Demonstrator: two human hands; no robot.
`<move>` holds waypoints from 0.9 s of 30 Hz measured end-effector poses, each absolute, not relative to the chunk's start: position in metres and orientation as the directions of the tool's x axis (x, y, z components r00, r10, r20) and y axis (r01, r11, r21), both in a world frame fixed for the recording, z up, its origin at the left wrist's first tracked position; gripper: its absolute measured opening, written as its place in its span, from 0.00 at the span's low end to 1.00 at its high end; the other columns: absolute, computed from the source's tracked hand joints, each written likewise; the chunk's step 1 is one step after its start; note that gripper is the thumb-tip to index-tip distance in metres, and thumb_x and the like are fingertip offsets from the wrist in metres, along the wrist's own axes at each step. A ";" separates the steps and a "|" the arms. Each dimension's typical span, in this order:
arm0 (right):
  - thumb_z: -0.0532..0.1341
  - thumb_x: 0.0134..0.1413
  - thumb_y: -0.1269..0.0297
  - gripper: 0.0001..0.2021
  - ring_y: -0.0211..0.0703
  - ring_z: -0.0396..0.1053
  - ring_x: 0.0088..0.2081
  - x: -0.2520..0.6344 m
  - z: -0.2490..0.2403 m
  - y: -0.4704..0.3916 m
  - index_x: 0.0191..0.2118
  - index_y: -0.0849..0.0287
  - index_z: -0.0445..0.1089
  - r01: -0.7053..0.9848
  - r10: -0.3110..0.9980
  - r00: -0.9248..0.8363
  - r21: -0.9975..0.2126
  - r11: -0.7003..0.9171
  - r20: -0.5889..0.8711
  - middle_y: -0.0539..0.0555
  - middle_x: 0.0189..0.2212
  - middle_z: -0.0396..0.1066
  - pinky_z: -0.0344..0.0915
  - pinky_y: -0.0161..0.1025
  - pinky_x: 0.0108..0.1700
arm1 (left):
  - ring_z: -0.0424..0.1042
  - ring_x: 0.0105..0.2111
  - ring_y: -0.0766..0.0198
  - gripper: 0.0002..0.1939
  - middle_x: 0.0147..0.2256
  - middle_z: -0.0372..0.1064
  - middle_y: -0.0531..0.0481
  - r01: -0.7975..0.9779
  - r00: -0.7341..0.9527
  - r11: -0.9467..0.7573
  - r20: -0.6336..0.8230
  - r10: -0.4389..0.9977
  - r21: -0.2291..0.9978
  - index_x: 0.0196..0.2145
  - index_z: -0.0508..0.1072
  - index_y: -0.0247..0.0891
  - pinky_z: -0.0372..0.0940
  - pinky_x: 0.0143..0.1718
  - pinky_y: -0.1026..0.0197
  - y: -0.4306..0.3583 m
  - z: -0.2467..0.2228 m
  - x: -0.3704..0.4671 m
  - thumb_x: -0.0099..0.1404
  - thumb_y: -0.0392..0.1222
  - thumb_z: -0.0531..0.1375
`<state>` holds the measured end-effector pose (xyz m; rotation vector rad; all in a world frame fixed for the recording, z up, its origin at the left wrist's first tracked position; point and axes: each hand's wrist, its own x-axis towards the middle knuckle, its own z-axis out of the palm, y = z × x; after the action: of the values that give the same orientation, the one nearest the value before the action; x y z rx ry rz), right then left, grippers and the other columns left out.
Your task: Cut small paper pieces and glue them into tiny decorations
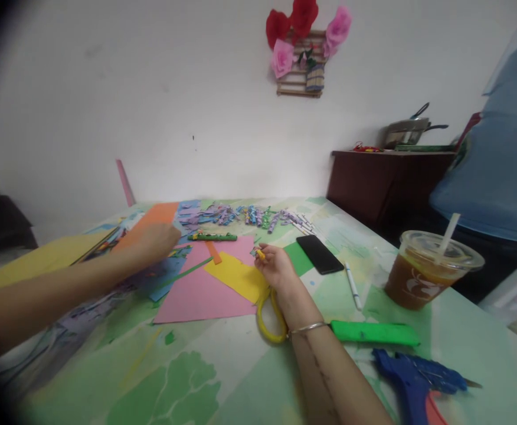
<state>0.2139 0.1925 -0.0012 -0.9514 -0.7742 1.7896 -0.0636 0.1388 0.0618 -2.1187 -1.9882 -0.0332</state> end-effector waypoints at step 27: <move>0.66 0.41 0.73 0.09 0.33 0.67 0.25 0.207 0.001 0.180 0.33 0.61 0.70 -0.338 0.836 -0.536 -0.879 -0.337 -0.114 0.47 0.24 0.71 0.59 0.30 0.28 | 0.78 0.35 0.58 0.09 0.34 0.80 0.48 0.669 0.120 -0.475 0.548 0.828 0.572 0.33 0.81 0.40 0.68 0.38 0.60 0.150 0.011 0.034 0.58 0.34 0.61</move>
<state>0.2067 0.1799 0.0005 -0.7398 -1.0935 1.9475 0.0345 0.1496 0.0110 -2.4811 -1.6831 -1.4408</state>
